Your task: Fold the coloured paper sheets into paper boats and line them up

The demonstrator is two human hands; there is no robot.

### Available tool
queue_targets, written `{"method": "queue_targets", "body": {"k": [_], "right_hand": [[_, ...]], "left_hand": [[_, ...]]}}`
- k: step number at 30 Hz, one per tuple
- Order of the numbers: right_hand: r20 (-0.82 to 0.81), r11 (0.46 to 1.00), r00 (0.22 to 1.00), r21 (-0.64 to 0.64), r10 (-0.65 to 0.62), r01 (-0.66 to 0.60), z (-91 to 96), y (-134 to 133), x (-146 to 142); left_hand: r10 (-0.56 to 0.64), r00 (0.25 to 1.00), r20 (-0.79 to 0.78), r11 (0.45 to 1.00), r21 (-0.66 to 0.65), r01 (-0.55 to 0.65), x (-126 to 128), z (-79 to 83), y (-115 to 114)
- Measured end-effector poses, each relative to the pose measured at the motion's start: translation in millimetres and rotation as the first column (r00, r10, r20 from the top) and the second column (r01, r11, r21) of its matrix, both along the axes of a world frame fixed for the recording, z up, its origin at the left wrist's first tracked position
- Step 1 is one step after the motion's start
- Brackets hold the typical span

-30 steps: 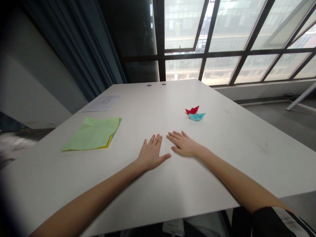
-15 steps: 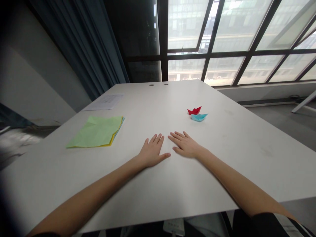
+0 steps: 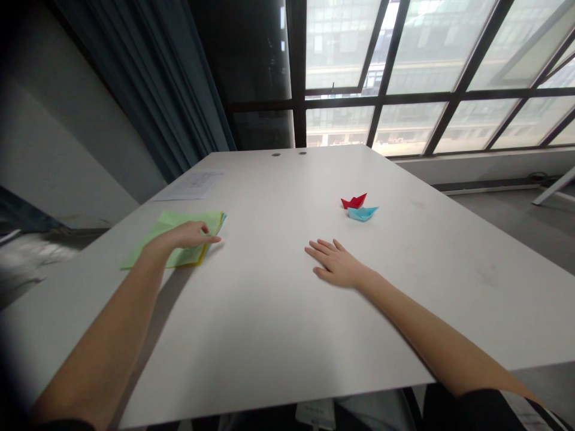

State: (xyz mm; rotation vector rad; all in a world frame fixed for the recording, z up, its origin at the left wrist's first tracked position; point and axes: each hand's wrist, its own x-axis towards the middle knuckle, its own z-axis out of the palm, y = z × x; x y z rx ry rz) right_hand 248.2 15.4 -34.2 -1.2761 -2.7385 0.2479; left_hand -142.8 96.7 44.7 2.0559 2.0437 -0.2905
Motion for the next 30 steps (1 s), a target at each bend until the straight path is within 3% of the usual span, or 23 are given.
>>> {"method": "queue_targets", "body": {"k": [5, 10, 14, 18, 22, 24, 27, 30], "right_hand": [[-0.006, 1.0, 1.0, -0.003, 0.005, -0.005, 1.4, 0, -1], [-0.017, 1.0, 1.0, -0.001, 0.001, -0.001, 0.5, 0, 0], [-0.017, 1.0, 1.0, -0.005, 0.001, -0.001, -1.6, 1, 1], [-0.012, 1.0, 1.0, -0.014, -0.001, 0.001, -1.1, 2, 2], [-0.01, 1.0, 1.0, -0.023, 0.002, -0.002, 1.1, 1, 1], [-0.014, 1.0, 1.0, -0.026, -0.001, 0.001, 1.7, 1, 1], [-0.025, 0.999, 1.0, -0.034, -0.004, 0.003, 2.3, 1, 1], [-0.046, 0.999, 0.999, -0.039, 0.002, -0.004, 3.6, 0, 2]], "left_hand": [[0.225, 0.957, 0.184, 0.964, -0.187, -0.19, -40, -13.6, -3], [0.273, 0.909, 0.316, 0.955, -0.205, -0.215, -47, -16.0, -6], [0.22, 0.943, 0.251, 0.974, -0.116, -0.196, -48, -13.8, -1], [0.101, 0.993, 0.054, 0.99, 0.093, -0.105, -42, -2.3, 5], [0.196, 0.98, -0.044, 0.932, 0.32, -0.172, -19, 25.7, -3], [0.18, 0.983, -0.039, 0.904, 0.4, -0.15, 1, 40.6, -14], [0.069, 0.997, -0.038, 0.891, 0.452, -0.045, 42, 51.8, -32], [-0.127, 0.99, -0.061, 0.889, 0.436, 0.141, 87, 43.3, -50]]}}
